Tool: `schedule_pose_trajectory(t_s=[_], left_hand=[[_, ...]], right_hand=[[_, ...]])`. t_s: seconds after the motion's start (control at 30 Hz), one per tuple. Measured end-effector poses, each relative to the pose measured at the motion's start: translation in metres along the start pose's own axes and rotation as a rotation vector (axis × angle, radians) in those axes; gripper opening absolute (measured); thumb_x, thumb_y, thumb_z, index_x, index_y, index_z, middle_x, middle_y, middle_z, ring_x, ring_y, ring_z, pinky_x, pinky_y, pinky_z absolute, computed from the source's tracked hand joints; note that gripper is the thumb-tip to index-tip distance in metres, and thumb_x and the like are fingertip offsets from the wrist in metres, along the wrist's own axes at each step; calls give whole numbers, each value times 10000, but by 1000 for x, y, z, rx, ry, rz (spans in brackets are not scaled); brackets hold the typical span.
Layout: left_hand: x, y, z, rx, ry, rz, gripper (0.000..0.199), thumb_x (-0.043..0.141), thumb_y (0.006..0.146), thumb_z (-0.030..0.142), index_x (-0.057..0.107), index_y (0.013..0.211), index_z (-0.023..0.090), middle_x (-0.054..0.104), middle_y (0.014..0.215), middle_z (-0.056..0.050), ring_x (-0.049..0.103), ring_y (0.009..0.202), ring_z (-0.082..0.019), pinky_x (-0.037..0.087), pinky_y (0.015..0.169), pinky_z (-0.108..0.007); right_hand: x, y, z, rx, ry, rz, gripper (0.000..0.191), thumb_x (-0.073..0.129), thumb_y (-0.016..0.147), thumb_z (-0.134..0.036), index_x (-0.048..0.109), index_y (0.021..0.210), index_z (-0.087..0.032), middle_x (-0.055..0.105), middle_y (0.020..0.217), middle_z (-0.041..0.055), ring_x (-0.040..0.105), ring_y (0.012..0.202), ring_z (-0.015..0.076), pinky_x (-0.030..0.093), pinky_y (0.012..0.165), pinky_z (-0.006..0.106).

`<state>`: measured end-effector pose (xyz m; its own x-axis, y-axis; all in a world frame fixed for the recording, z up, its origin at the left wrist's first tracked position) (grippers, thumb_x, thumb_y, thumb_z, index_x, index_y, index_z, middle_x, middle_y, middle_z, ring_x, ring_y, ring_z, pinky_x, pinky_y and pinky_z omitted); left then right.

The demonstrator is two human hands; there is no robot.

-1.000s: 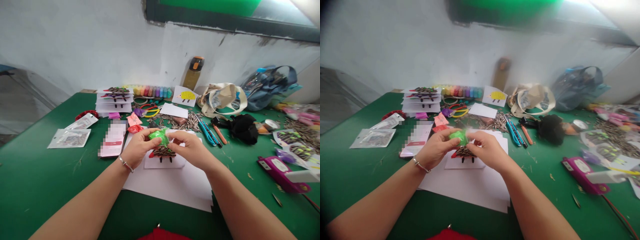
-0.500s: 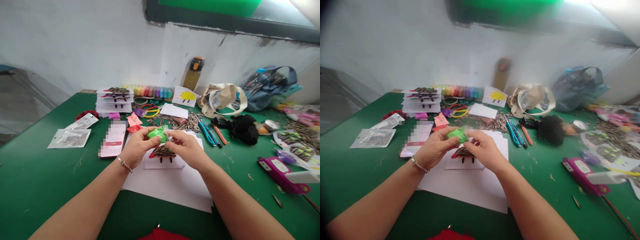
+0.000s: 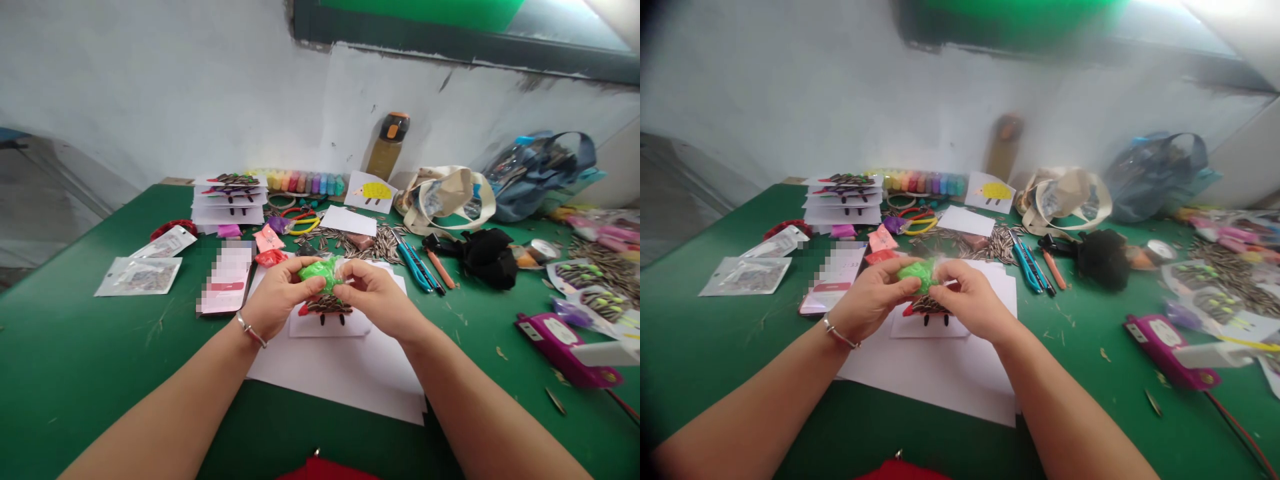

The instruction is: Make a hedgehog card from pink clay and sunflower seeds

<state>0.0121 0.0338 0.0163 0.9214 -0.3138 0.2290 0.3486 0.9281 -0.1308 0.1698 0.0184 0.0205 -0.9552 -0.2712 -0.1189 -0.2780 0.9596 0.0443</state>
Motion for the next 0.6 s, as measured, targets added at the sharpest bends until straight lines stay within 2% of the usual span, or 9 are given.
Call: schedule_pose_trajectory(t_s=[0.2,0.27,0.37,0.5,0.6], left_hand=[[-1,1,0,14,42,2,493,762,683,310,617,1117,128,652,880,-62,624,828,-208,513,764,-377],[-3,1,2,36,81,26,472,751,696,310,615,1111,132,652,922,-67,620,833,-199,513,754,-356],[-5,1,4,74,185,78,447,733,714,315,611,1107,140,650,976,-70,612,821,-180,509,733,-325],[-4,0,5,86,292,92,453,718,718,341,607,1110,143,659,956,-70,614,806,-191,509,730,-340],[-3,-1,4,73,328,88,478,717,708,349,601,1121,137,668,941,-76,619,800,-200,507,737,-351]], right_hand=[[1,-1,-1,-31,-85,-8,81,603,794,-248,534,788,-206,544,773,-23,522,682,105,451,611,242],[1,0,-1,-8,-72,9,79,601,800,-255,585,861,-206,560,774,-21,519,656,101,446,602,244],[-3,1,-2,-13,-86,34,201,594,808,-270,651,994,-215,619,829,1,543,690,117,449,625,259],[-6,1,-7,-65,-107,25,133,594,785,-221,698,866,-209,649,957,21,576,825,144,457,697,268],[-5,1,-6,11,-109,29,89,585,766,-204,666,803,-197,639,842,3,566,690,118,436,591,242]])
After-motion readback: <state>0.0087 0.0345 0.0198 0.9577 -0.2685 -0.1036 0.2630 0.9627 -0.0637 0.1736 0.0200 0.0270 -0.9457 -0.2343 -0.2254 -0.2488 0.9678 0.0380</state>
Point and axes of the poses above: each hand's wrist, its own y-axis towards the middle knuckle, its own x-axis out of the palm, z = x × y, the point moved 4 cm from there along y, towards the middle knuckle
